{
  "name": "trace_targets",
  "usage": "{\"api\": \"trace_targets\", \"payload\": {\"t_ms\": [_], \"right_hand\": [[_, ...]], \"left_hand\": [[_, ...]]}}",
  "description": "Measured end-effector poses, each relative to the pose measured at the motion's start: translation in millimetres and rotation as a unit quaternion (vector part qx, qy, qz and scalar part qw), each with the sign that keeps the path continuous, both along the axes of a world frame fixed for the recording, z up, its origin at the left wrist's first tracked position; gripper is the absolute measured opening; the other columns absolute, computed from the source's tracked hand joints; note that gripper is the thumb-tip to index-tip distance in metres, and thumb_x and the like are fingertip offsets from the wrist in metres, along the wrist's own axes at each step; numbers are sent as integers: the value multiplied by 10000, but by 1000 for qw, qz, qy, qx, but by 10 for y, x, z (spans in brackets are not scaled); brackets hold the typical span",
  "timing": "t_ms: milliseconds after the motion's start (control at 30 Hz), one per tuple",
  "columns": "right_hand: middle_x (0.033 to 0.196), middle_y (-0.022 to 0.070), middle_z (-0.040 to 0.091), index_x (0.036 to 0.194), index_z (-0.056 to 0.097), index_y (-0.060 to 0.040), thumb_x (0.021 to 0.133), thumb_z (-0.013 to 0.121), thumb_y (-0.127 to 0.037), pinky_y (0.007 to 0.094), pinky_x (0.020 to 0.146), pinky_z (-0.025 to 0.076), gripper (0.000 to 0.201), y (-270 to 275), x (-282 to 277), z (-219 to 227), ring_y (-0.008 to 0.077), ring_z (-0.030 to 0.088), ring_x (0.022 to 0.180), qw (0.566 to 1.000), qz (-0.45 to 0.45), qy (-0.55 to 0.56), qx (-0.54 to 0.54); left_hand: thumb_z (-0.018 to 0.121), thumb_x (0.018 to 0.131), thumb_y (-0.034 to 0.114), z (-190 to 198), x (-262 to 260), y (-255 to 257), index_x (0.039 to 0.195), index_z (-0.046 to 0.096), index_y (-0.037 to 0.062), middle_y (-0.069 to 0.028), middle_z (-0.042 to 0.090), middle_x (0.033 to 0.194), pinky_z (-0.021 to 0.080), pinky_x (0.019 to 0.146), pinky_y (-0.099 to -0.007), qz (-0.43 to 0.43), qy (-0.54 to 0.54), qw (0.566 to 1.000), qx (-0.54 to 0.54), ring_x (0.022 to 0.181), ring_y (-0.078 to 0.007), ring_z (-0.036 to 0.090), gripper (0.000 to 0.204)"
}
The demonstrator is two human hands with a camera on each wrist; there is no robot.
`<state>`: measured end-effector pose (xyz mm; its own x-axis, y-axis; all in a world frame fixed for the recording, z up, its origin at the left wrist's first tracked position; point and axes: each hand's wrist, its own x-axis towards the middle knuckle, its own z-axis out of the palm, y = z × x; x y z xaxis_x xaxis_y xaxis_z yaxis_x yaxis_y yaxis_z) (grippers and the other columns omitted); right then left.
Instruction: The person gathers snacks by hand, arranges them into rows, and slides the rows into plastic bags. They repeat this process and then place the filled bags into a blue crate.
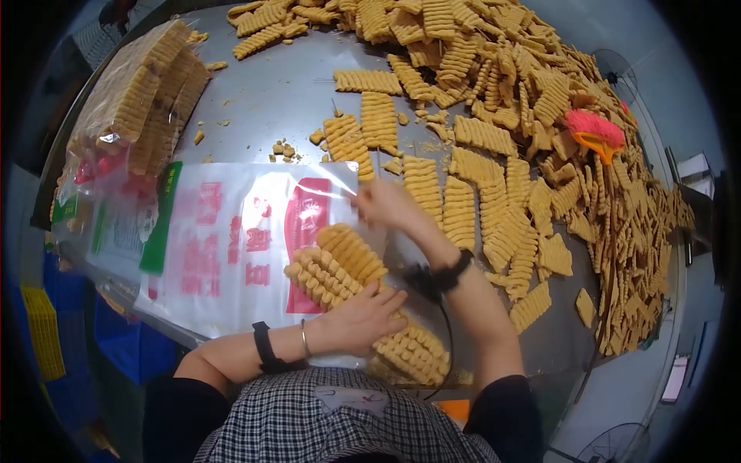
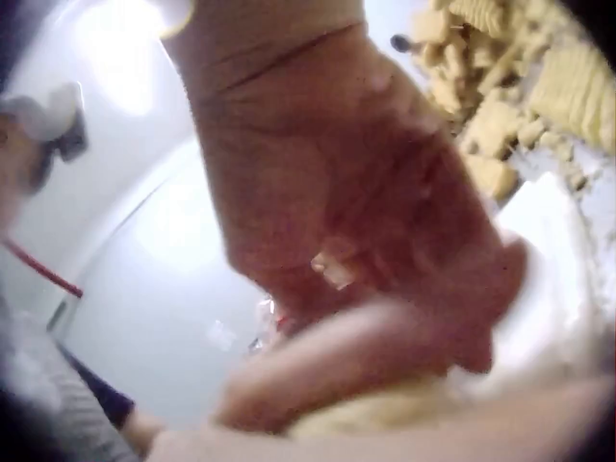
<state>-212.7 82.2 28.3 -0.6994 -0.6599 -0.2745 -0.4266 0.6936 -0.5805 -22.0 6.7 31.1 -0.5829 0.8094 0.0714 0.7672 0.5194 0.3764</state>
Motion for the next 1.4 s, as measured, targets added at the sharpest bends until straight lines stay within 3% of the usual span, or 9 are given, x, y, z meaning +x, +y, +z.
{"api": "trace_targets", "payload": {"t_ms": [100, 233, 433, 600, 767, 833, 1000, 1200, 1400], "right_hand": [[751, 154, 690, 825, 693, -30, 886, 566, -496, 402, 666, 523, 487, -258, -512, -95, 285, 686, 762, 968, -173, 172, 54], [850, 180, 682, 835, 661, -28, 789, 658, -519, 393, 662, 511, 493, -317, -669, -418, 303, 671, 795, 960, -132, 225, 105], [810, 157, 644, 914, 526, -42, 688, 773, -322, 431, 676, 494, 435, 588, -364, -486, 358, 640, 780, 942, -234, 160, -180], [825, 156, 623, 1025, 573, -62, 765, 676, -105, 365, 655, 489, 283, 1540, 841, 215, 273, 625, 720, 999, -29, 32, -8], [935, 153, 678, 1171, 624, -128, 833, 594, -285, 395, 741, 506, 373, 1417, 729, 726, 319, 655, 880, 927, 140, -226, 264], [936, 124, 699, 1140, 638, -87, 861, 591, -342, 369, 679, 515, 380, 1135, 318, 698, 269, 669, 815, 963, 177, -67, 194], [936, 168, 678, 945, 682, -22, 843, 644, -415, 400, 713, 516, 407, 5, -973, -76, 310, 665, 868, 964, -151, 161, -145], [1092, 270, 619, 1222, 541, 33, 753, 676, -590, 481, 842, 506, 791, -371, -941, -439, 407, 621, 1012, 919, -201, 288, 178], [1073, 162, 640, 1182, 518, -8, 801, 681, -445, 410, 806, 520, 603, 434, -1010, -572, 318, 648, 920, 950, -255, 180, -28]], "left_hand": [[779, 585, 268, 9, -33, 57, 1103, 577, 150, -130, 505, 1101, 347, 894, -419, 22, -9, 1000, -5, 1008, -273, 475, 569], [723, 656, 233, -49, 46, 70, 1064, 574, 134, -97, 502, 927, 353, 892, -447, 30, 47, 998, 11, 967, -272, 494, 445], [658, 733, 188, -131, 230, -37, 1132, 549, 85, -128, 523, 1005, 370, 883, -468, 58, 52, 997, 23, 928, -264, 512, 426], [770, 647, 250, 26, 158, -103, 1353, 430, 35, -237, 390, 1417, 380, 825, -411, 208, 45, 977, 3, 989, -299, 496, 813], [698, 667, 131, 53, -119, -25, 1272, 463, -51, -132, 529, 1060, 354, 814, -344, 111, 22, 994, 2, 970, -241, 503, 673], [744, 642, 188, 27, -171, 42, 1287, 457, -23, -112, 528, 1072, 355, 814, -337, 87, 22, 996, -19, 981, -225, 509, 737], [712, 690, 202, -55, -128, 1, 1295, 463, 9, -88, 528, 1074, 358, 813, -328, 47, 80, 996, 0, 992, -200, 516, 682], [619, 747, 138, -40, -9, -40, 1283, 472, -6, -107, 525, 1142, 369, 860, -322, 20, 49, 999, 3, 1033, -209, 512, 575], [673, 703, 169, -96, 12, -38, 1298, 469, 0, -111, 522, 1148, 368, 878, -324, 24, 41, 998, 29, 1069, -207, 503, 651]]}}
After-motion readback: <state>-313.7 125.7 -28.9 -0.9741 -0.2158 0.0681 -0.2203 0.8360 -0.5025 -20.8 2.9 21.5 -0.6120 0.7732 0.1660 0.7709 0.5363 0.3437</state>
